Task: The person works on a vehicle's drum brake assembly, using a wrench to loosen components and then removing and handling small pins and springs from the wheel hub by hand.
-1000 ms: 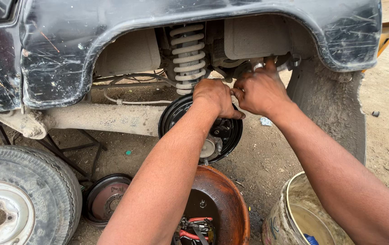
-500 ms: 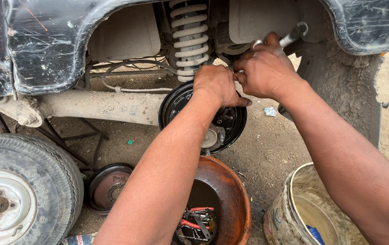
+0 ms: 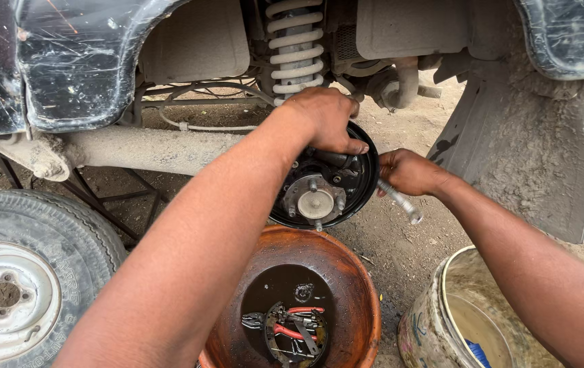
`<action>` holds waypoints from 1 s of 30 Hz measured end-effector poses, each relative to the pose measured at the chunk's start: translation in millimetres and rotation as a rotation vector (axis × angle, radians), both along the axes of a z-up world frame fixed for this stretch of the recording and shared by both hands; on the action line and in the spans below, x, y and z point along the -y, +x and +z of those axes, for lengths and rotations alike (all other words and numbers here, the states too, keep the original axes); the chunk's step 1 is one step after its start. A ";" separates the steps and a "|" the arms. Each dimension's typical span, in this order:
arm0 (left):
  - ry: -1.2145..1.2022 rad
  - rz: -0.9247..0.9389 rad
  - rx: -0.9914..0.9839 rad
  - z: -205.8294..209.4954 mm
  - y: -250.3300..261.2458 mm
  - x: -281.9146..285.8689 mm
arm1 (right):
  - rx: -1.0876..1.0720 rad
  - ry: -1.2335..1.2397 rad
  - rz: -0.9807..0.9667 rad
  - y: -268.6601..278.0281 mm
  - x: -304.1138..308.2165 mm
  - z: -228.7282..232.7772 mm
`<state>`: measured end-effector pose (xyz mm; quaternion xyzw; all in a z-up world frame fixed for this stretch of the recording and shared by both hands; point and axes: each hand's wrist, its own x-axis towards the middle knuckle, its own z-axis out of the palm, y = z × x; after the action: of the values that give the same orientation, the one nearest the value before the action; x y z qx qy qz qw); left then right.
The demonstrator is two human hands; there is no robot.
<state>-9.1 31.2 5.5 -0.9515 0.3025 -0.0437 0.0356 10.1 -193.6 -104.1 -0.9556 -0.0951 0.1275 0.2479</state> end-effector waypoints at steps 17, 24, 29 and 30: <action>-0.016 0.082 0.189 -16.1 -7.4 14.3 | 0.901 -0.717 0.181 -21.5 -41.2 106.8; -0.025 0.126 0.135 -12.3 -2.2 15.9 | 1.331 -0.881 0.337 0.3 -23.2 94.2; -0.004 0.129 0.147 -14.2 -1.7 14.4 | 0.198 -0.078 0.058 12.0 -11.1 45.6; 0.000 0.137 0.133 -14.2 -1.5 14.3 | -0.045 0.085 0.050 15.4 -7.6 34.1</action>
<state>-10.6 16.9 -8.7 -0.9649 0.2339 -0.1041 0.0582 25.5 -186.0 -70.0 -0.9385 -0.1185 0.1507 0.2870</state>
